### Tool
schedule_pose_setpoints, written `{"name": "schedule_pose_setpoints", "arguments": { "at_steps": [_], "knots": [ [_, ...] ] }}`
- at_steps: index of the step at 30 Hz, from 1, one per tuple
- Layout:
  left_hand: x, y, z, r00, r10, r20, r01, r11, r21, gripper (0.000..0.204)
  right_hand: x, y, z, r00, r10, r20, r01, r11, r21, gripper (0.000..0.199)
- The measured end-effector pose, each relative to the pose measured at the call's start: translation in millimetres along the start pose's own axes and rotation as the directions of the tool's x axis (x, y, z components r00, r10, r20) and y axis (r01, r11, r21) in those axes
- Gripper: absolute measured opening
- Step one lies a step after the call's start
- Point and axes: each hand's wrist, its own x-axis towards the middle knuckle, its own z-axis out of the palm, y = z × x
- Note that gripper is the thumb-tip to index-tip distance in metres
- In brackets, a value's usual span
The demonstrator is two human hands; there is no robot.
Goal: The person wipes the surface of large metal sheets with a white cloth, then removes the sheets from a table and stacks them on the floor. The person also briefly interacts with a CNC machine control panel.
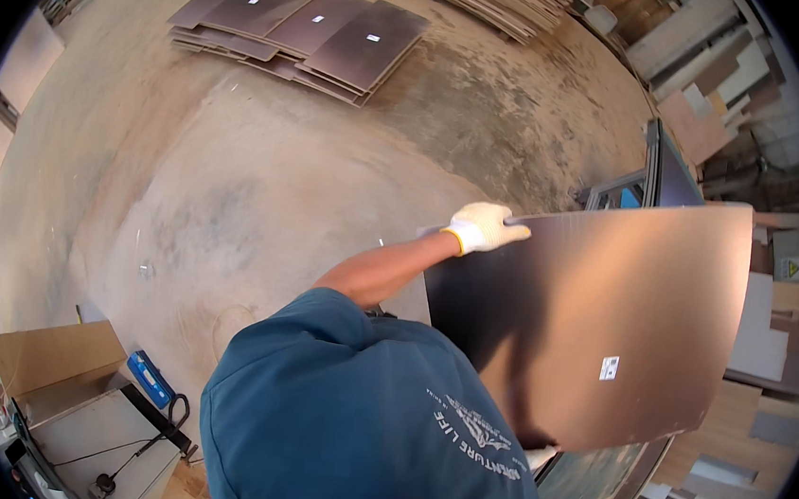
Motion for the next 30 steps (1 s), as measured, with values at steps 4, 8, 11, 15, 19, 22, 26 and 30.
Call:
{"name": "schedule_pose_setpoints", "arguments": {
  "at_steps": [4,8,11,15,19,22,26,30],
  "knots": [
    [11.7,-57.5,-72.5,0.99,-0.076,-0.12,0.074,0.997,-0.024,0.07,13.8,-4.0,120.0,0.99,-0.072,0.123,0.084,0.992,-0.093,0.075],
    [52.5,-113.4,-147.1,0.95,-0.206,-0.234,0.206,0.978,-0.024,0.073,2.0,6.9,250.3,0.935,0.011,0.354,0.029,0.994,-0.108,0.083],
    [79.3,-168.3,-192.5,0.919,-0.265,-0.292,0.255,0.964,-0.071,0.074,13.0,32.2,345.3,0.934,0.015,0.357,0.025,0.994,-0.109,0.066],
    [120.3,-263.4,-261.2,0.823,-0.369,-0.432,0.358,0.927,-0.11,0.073,-0.5,84.9,527.2,0.9,0.021,0.436,0.095,0.966,-0.242,0.069],
    [169.7,-317.6,-342.3,0.694,-0.531,-0.486,0.531,0.834,-0.151,0.069,16.7,128.8,718.9,0.813,0.041,0.581,0.234,0.891,-0.39,0.069],
    [157.2,-375.4,-382.2,0.563,-0.672,-0.481,0.659,0.716,-0.229,0.074,-31.8,165.6,829.1,0.804,0.132,0.58,0.263,0.796,-0.545,0.066],
    [163.0,-449.6,-418.4,0.374,-0.831,-0.411,0.83,0.498,-0.251,0.08,-42.1,251.8,937.7,0.756,0.17,0.632,0.377,0.676,-0.633,0.053],
    [165.6,-544.4,-450.7,0.23,-0.887,-0.401,0.888,0.36,-0.286,0.081,-91.0,340.8,1022.7,0.709,0.364,0.604,0.292,0.628,-0.721,0.048]
  ]
}}
